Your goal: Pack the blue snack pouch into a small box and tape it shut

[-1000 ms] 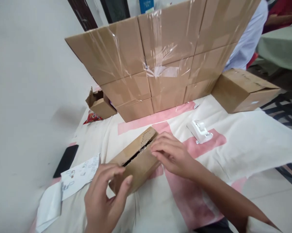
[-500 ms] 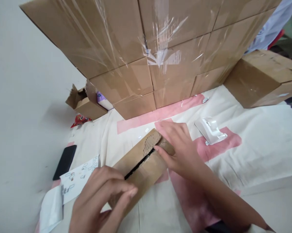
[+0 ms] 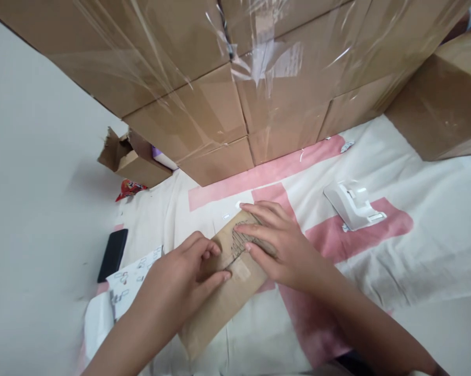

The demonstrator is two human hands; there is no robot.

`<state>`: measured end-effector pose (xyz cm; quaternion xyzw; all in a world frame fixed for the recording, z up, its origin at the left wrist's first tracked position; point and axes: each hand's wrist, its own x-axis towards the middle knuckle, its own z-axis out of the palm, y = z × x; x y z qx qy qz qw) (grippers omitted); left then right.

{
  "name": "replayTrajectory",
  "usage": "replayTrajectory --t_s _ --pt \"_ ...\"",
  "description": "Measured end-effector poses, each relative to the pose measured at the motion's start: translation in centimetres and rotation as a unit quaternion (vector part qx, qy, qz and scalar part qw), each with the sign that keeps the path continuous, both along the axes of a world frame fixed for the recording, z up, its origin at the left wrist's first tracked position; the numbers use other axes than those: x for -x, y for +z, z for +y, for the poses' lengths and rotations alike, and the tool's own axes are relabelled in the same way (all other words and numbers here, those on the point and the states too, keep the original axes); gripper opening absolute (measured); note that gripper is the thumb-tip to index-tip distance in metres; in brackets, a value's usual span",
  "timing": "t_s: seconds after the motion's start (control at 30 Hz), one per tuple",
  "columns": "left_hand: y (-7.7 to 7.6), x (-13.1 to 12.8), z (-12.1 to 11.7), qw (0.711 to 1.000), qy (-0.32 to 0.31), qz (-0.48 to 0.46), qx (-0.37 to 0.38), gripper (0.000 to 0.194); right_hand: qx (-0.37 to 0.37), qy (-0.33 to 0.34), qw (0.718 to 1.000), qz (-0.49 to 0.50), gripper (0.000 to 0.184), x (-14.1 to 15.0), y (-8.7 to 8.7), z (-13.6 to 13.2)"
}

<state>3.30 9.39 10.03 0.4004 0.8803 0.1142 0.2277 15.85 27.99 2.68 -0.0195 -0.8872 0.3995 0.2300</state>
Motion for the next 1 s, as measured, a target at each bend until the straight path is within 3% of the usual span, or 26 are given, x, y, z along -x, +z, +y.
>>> replayTrajectory --t_s 0.13,0.37,0.5,0.67,0.83,0.93,1.0 --pt "0.8 -0.4 -0.1 0.998 -0.025 0.054 -0.027 0.021 0.021 0.008 1.0 -0.003 0.029 0.0 -0.1 0.2" --pt "3.0 0.3 -0.9 0.992 -0.047 -0.073 -0.092 0.018 0.05 0.008 0.999 0.015 0.03 0.1 -0.4 0.2" --pt "2.1 0.6 0.4 0.996 -0.066 -0.05 -0.04 0.019 0.062 0.008 0.998 0.017 0.029 0.1 -0.4 0.1" --pt "0.5 0.1 1.6 0.99 -0.104 0.091 0.017 0.024 0.065 0.007 0.998 0.011 0.028 0.0 -0.3 0.1" --pt "0.7 -0.4 1.4 0.97 -0.12 0.211 0.027 0.037 0.07 0.01 0.997 0.009 0.025 -0.1 -0.2 0.1" --pt "0.7 0.6 1.5 0.975 -0.089 0.206 0.009 0.058 0.08 0.008 0.997 0.011 0.026 -0.1 -0.3 0.0" --pt "0.4 1.6 1.5 0.989 -0.048 0.141 -0.006 0.05 0.086 0.007 0.996 0.01 0.027 -0.1 -0.4 0.1"
